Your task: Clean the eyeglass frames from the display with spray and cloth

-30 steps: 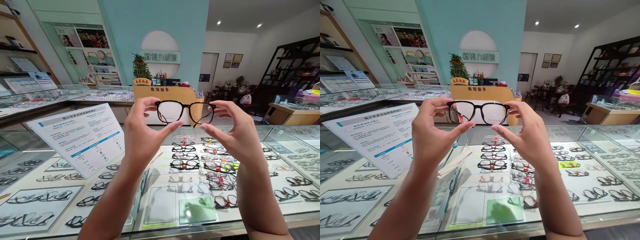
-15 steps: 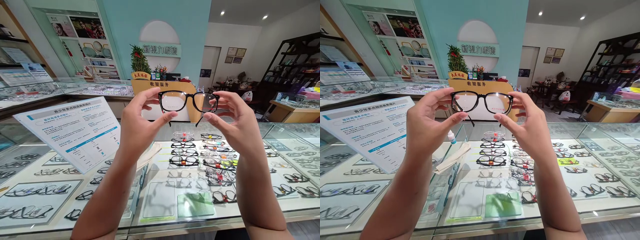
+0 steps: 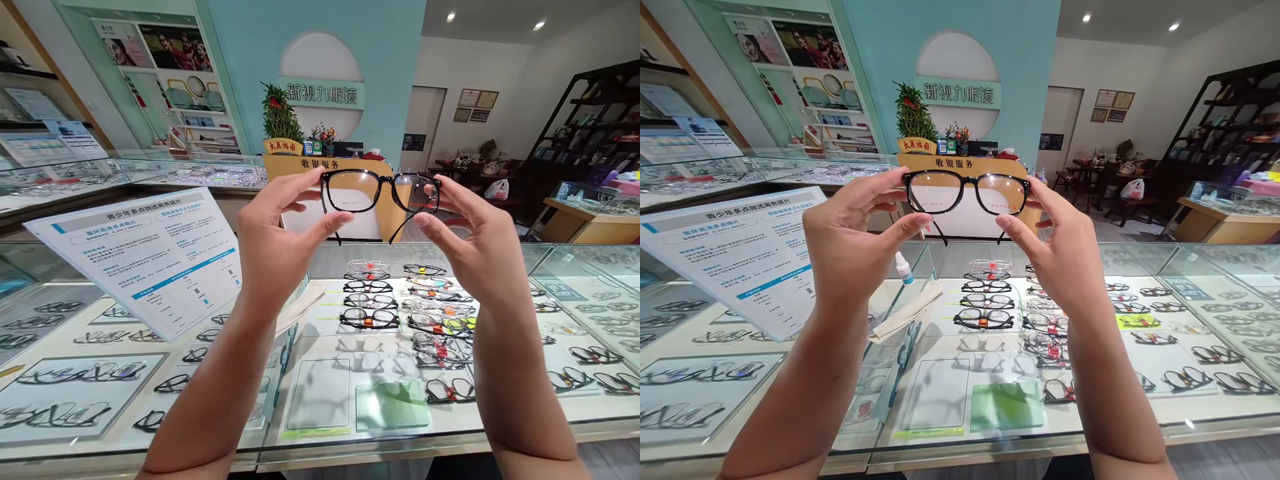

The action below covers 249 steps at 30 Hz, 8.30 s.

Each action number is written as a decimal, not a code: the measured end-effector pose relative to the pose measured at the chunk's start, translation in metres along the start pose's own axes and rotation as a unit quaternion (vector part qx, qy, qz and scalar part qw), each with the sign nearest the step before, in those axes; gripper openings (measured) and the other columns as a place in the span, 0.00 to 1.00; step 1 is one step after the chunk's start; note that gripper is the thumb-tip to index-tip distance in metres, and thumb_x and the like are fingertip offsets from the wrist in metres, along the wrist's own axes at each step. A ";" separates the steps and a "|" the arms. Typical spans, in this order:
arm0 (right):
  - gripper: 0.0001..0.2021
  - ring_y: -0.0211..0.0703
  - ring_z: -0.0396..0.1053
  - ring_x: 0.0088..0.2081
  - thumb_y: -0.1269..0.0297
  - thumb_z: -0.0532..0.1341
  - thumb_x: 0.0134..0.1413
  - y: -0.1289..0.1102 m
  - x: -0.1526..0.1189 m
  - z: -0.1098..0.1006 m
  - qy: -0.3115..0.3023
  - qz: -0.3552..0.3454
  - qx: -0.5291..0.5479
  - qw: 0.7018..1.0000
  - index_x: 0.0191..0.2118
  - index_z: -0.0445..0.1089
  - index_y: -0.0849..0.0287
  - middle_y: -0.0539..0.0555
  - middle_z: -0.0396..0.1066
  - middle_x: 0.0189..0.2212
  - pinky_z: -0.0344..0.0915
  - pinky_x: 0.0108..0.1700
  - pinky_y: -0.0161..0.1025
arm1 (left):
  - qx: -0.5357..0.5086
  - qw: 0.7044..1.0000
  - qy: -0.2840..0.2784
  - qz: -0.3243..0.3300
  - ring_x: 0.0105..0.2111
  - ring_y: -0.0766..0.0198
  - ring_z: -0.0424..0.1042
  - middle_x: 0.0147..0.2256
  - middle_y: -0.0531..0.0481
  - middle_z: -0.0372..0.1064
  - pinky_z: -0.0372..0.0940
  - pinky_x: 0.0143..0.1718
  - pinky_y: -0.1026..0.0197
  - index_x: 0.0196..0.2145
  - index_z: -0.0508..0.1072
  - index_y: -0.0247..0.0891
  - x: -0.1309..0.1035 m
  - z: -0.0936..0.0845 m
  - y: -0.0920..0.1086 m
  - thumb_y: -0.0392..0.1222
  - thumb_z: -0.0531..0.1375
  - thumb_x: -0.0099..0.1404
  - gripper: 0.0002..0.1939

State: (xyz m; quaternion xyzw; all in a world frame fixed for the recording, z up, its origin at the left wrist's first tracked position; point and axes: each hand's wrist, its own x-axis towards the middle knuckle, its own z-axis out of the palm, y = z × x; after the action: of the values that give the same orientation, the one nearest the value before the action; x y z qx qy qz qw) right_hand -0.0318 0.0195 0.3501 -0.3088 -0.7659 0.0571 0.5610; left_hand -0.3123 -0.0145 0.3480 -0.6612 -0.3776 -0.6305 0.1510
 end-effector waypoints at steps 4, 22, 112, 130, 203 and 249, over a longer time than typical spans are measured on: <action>0.31 0.65 0.80 0.64 0.42 0.68 0.72 0.000 -0.001 -0.001 -0.016 -0.002 -0.018 1.000 0.74 0.73 0.45 0.61 0.81 0.64 0.81 0.62 0.69 | 0.011 1.000 0.017 0.000 0.50 0.45 0.85 0.54 0.48 0.84 0.82 0.43 0.37 0.59 0.84 0.57 -0.001 0.001 0.004 0.70 0.73 0.67 0.29; 0.25 0.63 0.82 0.55 0.38 0.68 0.71 -0.002 0.004 -0.003 -0.074 0.031 -0.024 0.997 0.63 0.80 0.48 0.61 0.84 0.56 0.81 0.59 0.67 | 0.029 0.999 0.029 0.025 0.57 0.45 0.80 0.55 0.45 0.79 0.78 0.61 0.40 0.64 0.81 0.55 -0.010 0.009 0.017 0.67 0.75 0.65 0.33; 0.23 0.59 0.78 0.64 0.48 0.51 0.82 0.002 0.006 0.039 0.136 -0.070 0.018 0.988 0.70 0.73 0.44 0.61 0.78 0.62 0.79 0.64 0.62 | -0.101 0.990 0.090 0.028 0.77 0.37 0.63 0.74 0.37 0.63 0.67 0.73 0.33 0.76 0.56 0.59 -0.020 0.065 -0.043 0.78 0.67 0.67 0.50; 0.17 0.51 0.82 0.50 0.46 0.56 0.80 0.014 0.010 0.042 0.145 -0.036 0.106 0.983 0.57 0.77 0.48 0.57 0.80 0.50 0.81 0.53 0.51 | -0.086 0.994 0.056 0.032 0.70 0.40 0.74 0.73 0.38 0.67 0.72 0.68 0.36 0.77 0.57 0.58 -0.022 0.059 -0.040 0.79 0.66 0.68 0.49; 0.12 0.42 0.75 0.39 0.50 0.77 0.60 0.004 0.014 0.033 -0.175 0.158 0.361 0.902 0.36 0.86 0.53 0.51 0.83 0.37 0.72 0.48 0.42 | -0.297 0.950 -0.098 -0.017 0.56 0.44 0.83 0.53 0.42 0.79 0.82 0.49 0.49 0.65 0.76 0.54 -0.001 0.049 -0.037 0.71 0.78 0.59 0.42; 0.10 0.47 0.76 0.41 0.72 0.64 0.63 -0.027 -0.001 0.006 -0.002 -0.022 0.094 0.995 0.43 0.75 0.47 0.50 0.77 0.39 0.77 0.49 0.48 | -0.036 0.896 -0.386 -0.219 0.21 0.66 0.49 0.19 0.58 0.50 0.44 0.27 0.58 0.32 0.85 0.43 -0.004 0.027 0.022 0.49 0.67 0.65 0.10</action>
State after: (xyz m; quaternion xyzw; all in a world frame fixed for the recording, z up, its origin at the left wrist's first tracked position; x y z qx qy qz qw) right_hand -0.0483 -0.0018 0.3586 -0.2377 -0.7651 0.1170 0.5869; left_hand -0.2772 -0.0123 0.3460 -0.7580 -0.5187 -0.3563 -0.1719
